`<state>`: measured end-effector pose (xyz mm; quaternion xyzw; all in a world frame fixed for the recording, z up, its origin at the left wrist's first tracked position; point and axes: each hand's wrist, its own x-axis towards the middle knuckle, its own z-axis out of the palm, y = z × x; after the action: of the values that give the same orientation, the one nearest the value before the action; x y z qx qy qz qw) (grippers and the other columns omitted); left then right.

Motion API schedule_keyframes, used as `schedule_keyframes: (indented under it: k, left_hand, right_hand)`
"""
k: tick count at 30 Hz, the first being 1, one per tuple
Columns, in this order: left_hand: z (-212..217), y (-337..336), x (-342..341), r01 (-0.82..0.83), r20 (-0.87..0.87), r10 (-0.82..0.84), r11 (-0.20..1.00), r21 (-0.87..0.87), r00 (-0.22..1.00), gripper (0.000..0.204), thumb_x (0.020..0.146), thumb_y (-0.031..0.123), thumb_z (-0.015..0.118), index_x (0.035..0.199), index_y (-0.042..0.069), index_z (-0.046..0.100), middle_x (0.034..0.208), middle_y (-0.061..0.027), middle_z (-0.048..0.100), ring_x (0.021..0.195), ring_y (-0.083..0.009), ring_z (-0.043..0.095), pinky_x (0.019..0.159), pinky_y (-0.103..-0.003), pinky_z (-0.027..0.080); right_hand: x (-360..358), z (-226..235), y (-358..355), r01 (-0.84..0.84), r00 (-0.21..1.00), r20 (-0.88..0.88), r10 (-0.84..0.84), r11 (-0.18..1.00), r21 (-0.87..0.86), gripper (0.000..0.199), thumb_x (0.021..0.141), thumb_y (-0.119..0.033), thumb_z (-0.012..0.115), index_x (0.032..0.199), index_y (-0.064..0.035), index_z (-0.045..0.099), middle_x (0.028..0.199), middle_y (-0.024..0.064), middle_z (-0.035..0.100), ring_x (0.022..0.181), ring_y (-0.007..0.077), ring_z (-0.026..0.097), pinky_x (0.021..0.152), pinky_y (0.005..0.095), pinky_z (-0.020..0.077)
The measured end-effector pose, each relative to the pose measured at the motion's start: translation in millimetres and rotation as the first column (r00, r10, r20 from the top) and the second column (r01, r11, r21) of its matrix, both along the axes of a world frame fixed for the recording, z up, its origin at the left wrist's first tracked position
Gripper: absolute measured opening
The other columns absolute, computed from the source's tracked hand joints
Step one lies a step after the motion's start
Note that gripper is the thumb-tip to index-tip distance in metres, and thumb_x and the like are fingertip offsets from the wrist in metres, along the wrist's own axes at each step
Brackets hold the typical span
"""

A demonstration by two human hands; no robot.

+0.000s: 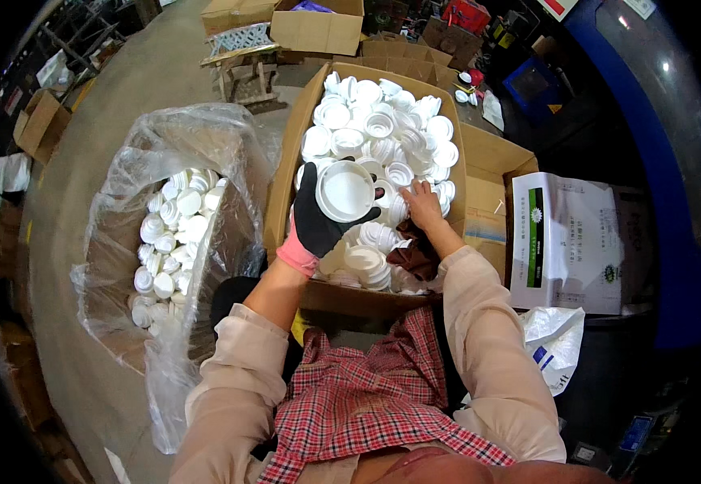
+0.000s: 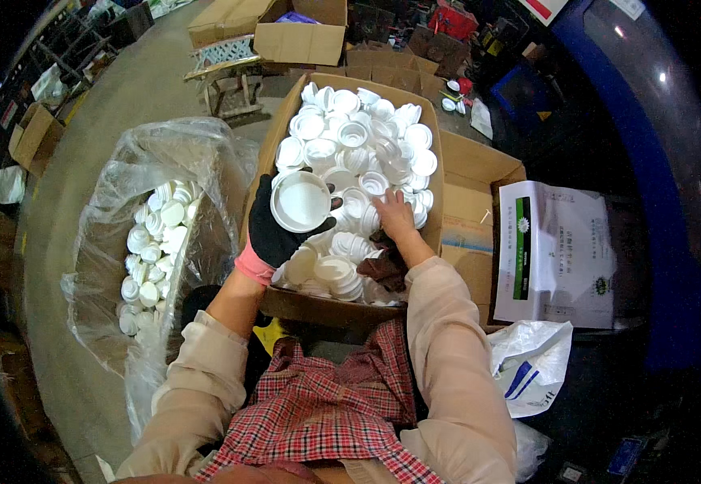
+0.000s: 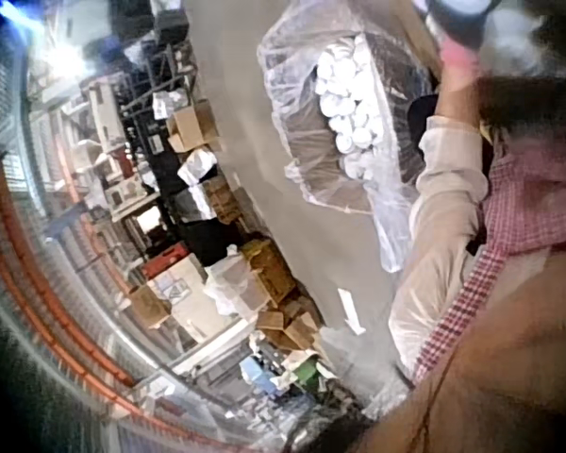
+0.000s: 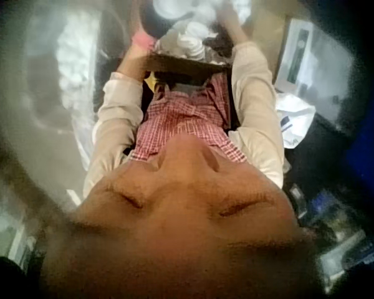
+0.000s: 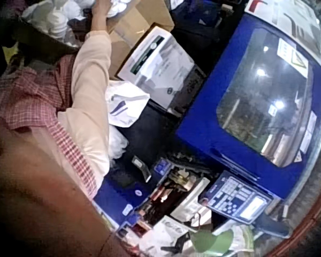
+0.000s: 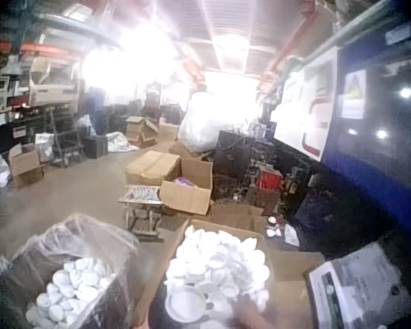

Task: The person picks up white plastic caps and lids from a cardboard box and snaps them together one by one. They handle the items with gloved hands, repeatedly picking, aligning, and pressing the two parts together before placing the assembled unit back into the box.

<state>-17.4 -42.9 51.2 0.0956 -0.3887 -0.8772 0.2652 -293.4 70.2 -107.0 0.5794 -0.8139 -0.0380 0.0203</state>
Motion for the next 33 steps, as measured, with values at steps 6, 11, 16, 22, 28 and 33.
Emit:
schedule_keyframes:
  k: [6, 11, 16, 22, 28, 33]
  left_hand:
    - [-30.8, -1.6, -8.2, -0.141, 0.083, 0.157, 0.974, -0.178, 0.984, 0.072, 0.068, 0.023, 0.086, 0.121, -0.002, 0.044, 0.116, -0.0126, 0.059, 0.103, -0.0232, 0.058, 0.089, -0.039, 0.046]
    - [-32.4, 1.9, -3.1, -0.152, 0.117, 0.303, 0.731, -0.665, 0.946, 0.068, 0.074, 0.026, 0.081, 0.124, -0.001, 0.043, 0.113, -0.0111, 0.064, 0.105, -0.0206, 0.059, 0.092, -0.037, 0.044]
    - [-3.2, 17.8, -3.7, -0.167, 0.009, 0.198, 0.849, -0.501, 0.980, 0.066, 0.076, 0.020, 0.079, 0.125, -0.003, 0.041, 0.113, -0.0120, 0.064, 0.103, -0.0193, 0.061, 0.091, -0.034, 0.047]
    - [7.1, 21.3, 4.5, -0.199, -0.048, 0.194, 0.933, -0.299, 0.980, 0.055, 0.084, 0.012, 0.069, 0.127, -0.004, 0.041, 0.117, -0.0156, 0.060, 0.104, -0.0231, 0.061, 0.090, -0.038, 0.051]
    - [-5.0, 21.2, 4.3, -0.138, 0.043, 0.195, 0.819, -0.558, 0.980, 0.054, 0.101, 0.038, 0.037, 0.137, -0.002, 0.038, 0.132, -0.0182, 0.050, 0.122, -0.0273, 0.051, 0.099, -0.045, 0.045]
    - [-7.7, 21.8, 3.1, 0.024, -0.198, 0.014, 0.982, 0.188, 0.980, 0.056, 0.103, 0.038, 0.025, 0.138, -0.003, 0.037, 0.133, -0.0182, 0.049, 0.122, -0.0274, 0.051, 0.103, -0.043, 0.043]
  right_hand:
    - [-20.1, 0.6, 1.0, 0.097, 0.978, 0.191, -0.086, 0.994, -0.049, 0.056, 0.072, -0.006, 0.066, 0.124, -0.0243, 0.056, 0.139, 0.0169, 0.039, 0.122, 0.0413, 0.040, 0.100, 0.0465, 0.0400]
    - [-1.2, 68.7, 6.3, 0.541, 0.257, 0.956, 0.139, 0.799, -0.262, 0.069, 0.071, -0.007, 0.075, 0.133, -0.0121, 0.046, 0.126, 0.0134, 0.052, 0.110, 0.0261, 0.052, 0.093, 0.0388, 0.0455]
    - [53.9, 141.0, 17.4, 0.349, -0.244, 0.847, 0.472, 0.858, -0.377, 0.068, 0.075, -0.001, 0.073, 0.136, -0.0087, 0.044, 0.132, 0.0097, 0.050, 0.113, 0.0196, 0.052, 0.093, 0.0336, 0.0448]
    - [91.1, 156.8, 23.6, 0.208, -0.262, 0.877, 0.403, 0.911, -0.356, 0.072, 0.072, 0.001, 0.075, 0.137, -0.0095, 0.045, 0.135, 0.0054, 0.048, 0.120, 0.0167, 0.047, 0.093, 0.0315, 0.0432]
    - [96.7, 167.8, 24.8, 0.222, 0.123, 0.857, 0.500, 0.828, -0.515, 0.060, 0.073, 0.003, 0.068, 0.129, -0.0085, 0.049, 0.128, 0.0045, 0.047, 0.117, 0.0175, 0.046, 0.097, 0.0340, 0.0408]
    - [103.4, 174.4, 21.9, 0.227, 0.068, 0.868, 0.491, 0.840, -0.493, 0.065, 0.071, 0.001, 0.070, 0.129, -0.0087, 0.043, 0.128, 0.0066, 0.047, 0.119, 0.0200, 0.046, 0.099, 0.0356, 0.0403]
